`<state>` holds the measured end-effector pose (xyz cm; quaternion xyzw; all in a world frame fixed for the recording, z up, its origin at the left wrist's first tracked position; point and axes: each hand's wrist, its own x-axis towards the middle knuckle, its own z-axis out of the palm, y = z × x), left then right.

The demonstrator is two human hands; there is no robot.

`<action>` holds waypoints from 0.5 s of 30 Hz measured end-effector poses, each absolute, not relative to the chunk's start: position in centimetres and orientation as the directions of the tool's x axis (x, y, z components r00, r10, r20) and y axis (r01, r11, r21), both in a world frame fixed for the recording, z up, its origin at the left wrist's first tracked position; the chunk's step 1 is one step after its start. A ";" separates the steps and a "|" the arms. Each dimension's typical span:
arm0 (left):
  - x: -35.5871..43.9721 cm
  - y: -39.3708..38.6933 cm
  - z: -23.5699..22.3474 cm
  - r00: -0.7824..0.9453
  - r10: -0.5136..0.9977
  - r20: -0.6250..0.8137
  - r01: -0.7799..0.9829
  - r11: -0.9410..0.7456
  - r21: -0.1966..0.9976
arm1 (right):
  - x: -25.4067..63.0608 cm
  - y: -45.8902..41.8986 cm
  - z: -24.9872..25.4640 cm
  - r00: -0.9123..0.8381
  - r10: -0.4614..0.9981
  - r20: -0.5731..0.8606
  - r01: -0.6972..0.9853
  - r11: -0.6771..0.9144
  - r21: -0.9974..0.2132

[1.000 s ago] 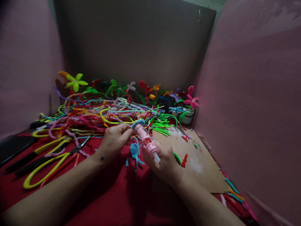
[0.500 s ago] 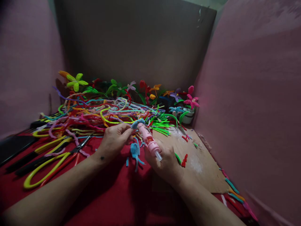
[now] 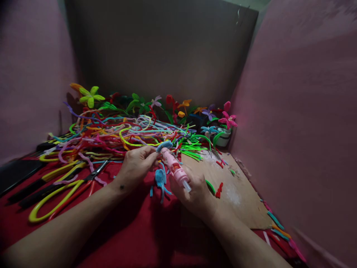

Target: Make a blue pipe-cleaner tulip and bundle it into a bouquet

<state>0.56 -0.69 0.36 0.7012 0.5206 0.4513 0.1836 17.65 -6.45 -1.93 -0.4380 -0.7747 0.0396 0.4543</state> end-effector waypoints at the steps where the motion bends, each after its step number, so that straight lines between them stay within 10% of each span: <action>1: 0.6 -0.7 0.4 0.050 0.894 0.445 0.568 -0.392 0.724 | 17.7 -6.5 -1.9 -0.212 0.723 0.658 0.635 0.613 -0.469; 15: 0.5 -0.7 0.5 0.048 0.889 0.456 0.589 -0.394 0.706 | 17.5 -6.7 -1.4 -0.215 0.703 0.678 0.652 0.620 -0.437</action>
